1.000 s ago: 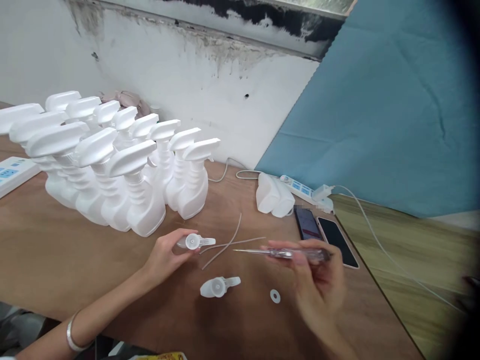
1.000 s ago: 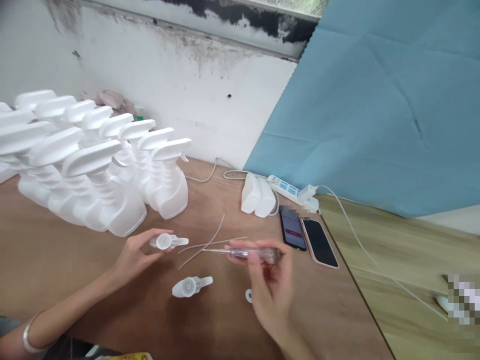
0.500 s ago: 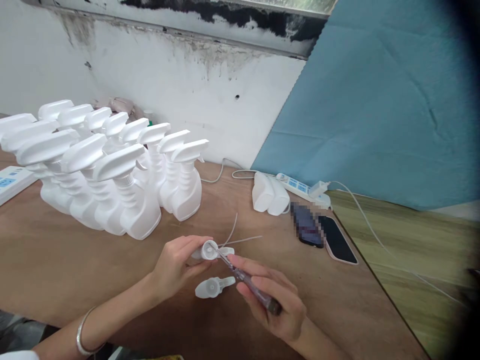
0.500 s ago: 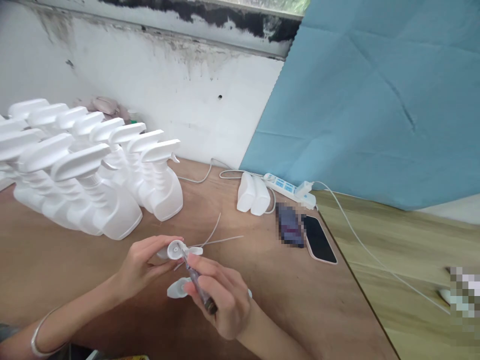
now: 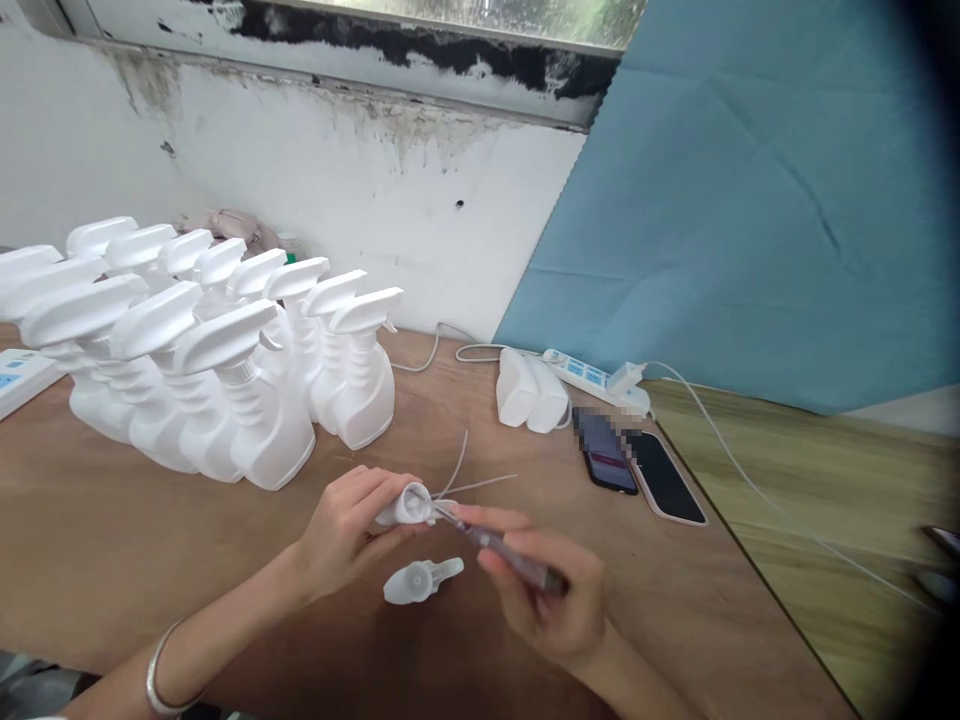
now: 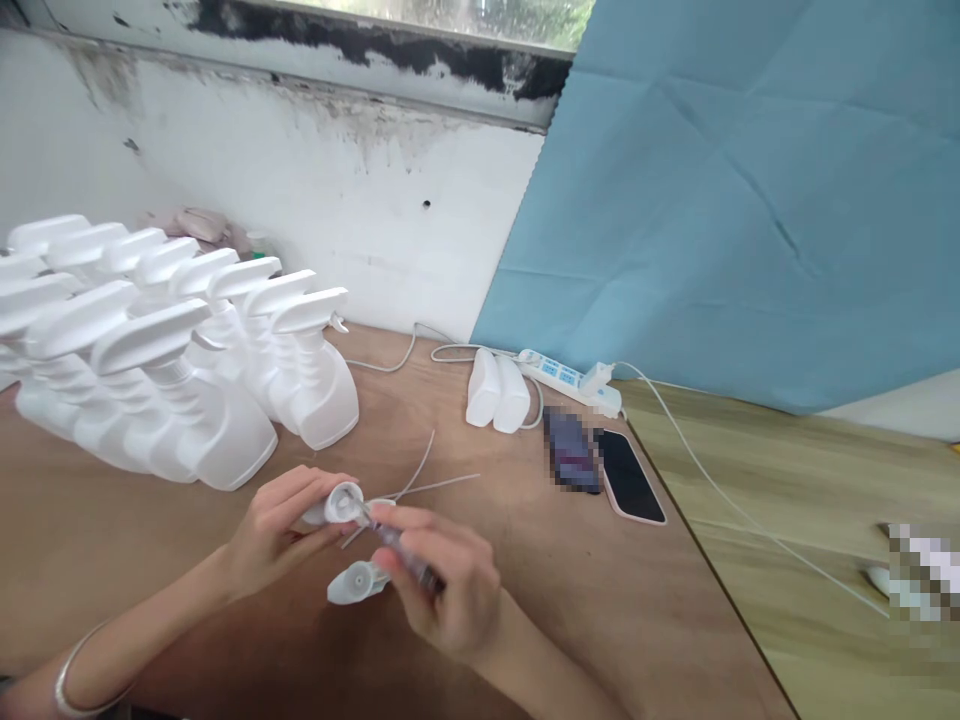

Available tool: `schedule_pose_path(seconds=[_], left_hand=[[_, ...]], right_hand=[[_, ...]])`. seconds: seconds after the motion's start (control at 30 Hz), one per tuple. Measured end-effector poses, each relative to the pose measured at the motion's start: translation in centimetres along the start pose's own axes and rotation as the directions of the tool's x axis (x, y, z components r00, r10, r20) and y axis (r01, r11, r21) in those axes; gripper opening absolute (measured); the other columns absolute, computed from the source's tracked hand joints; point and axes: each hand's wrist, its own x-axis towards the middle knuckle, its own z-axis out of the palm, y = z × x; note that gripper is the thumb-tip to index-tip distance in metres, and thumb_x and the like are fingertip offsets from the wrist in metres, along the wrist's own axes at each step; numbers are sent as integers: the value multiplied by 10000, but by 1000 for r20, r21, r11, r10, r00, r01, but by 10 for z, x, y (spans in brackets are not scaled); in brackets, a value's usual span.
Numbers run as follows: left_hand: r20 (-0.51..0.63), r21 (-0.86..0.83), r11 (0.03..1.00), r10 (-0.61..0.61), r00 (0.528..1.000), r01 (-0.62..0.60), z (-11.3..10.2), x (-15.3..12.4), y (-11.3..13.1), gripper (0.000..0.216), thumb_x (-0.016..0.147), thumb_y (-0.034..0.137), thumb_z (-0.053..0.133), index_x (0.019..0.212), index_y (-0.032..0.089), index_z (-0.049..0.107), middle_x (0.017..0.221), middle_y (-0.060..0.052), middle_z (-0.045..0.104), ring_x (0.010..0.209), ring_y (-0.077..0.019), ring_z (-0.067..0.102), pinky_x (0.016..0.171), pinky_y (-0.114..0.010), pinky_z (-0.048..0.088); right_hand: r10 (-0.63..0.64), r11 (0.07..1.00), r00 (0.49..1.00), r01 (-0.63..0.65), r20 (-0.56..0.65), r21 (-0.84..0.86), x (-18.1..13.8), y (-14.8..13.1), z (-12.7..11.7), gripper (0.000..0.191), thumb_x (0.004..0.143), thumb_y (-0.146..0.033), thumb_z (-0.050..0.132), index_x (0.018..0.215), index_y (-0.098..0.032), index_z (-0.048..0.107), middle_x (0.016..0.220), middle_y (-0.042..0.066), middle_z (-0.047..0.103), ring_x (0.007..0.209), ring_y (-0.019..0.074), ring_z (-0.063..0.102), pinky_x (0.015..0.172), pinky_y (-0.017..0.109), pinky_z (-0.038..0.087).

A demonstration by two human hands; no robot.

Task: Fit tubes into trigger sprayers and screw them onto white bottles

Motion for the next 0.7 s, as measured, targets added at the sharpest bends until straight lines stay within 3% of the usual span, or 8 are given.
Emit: schedule_pose_path(seconds=[0.1, 0.17, 0.43, 0.57, 0.7], left_hand=[[38, 3, 997, 80, 996, -81, -3, 2, -3, 233, 813, 273, 537, 1013, 153, 523, 860, -68, 638, 697, -145, 565, 645, -248, 420], [41, -22, 996, 84, 996, -84, -3, 2, -5, 241, 819, 284, 526, 1019, 150, 523, 851, -73, 635, 704, -148, 567, 656, -250, 428], [52, -176, 984, 16, 999, -7, -2, 4, -15, 254, 804, 222, 554, 1046, 156, 514, 920, -72, 621, 788, -151, 560, 715, -249, 436], [138, -253, 967, 7, 990, 28, -3, 11, -15, 234, 813, 256, 543, 1025, 158, 531, 923, -69, 624, 784, -154, 554, 731, -263, 424], [202, -236, 972, 54, 978, -5, 2, 22, -14, 245, 816, 304, 537, 1014, 159, 541, 916, -60, 630, 798, -159, 553, 760, -276, 385]], right_hand=[[290, 942, 946, -255, -143, 219, 6, 2, 0, 183, 844, -132, 452, 962, -239, 363, 879, 36, 675, 784, 160, 661, 625, 326, 575], [396, 884, 902, -324, -172, 336, 10, 5, 0, 107, 861, -188, 444, 926, -230, 371, 843, 24, 673, 764, 156, 662, 624, 334, 576], [503, 804, 833, -353, -230, 479, 12, 12, 9, 107, 851, -219, 476, 897, -219, 380, 848, 19, 666, 802, 166, 655, 684, 376, 569], [570, 758, 784, -386, -246, 525, 10, 14, 7, 105, 849, -254, 480, 876, -213, 387, 822, 18, 669, 763, 166, 662, 672, 378, 569], [530, 803, 798, -363, -288, 472, 5, 12, -1, 125, 838, -252, 497, 885, -220, 385, 830, 17, 671, 773, 167, 661, 667, 370, 570]])
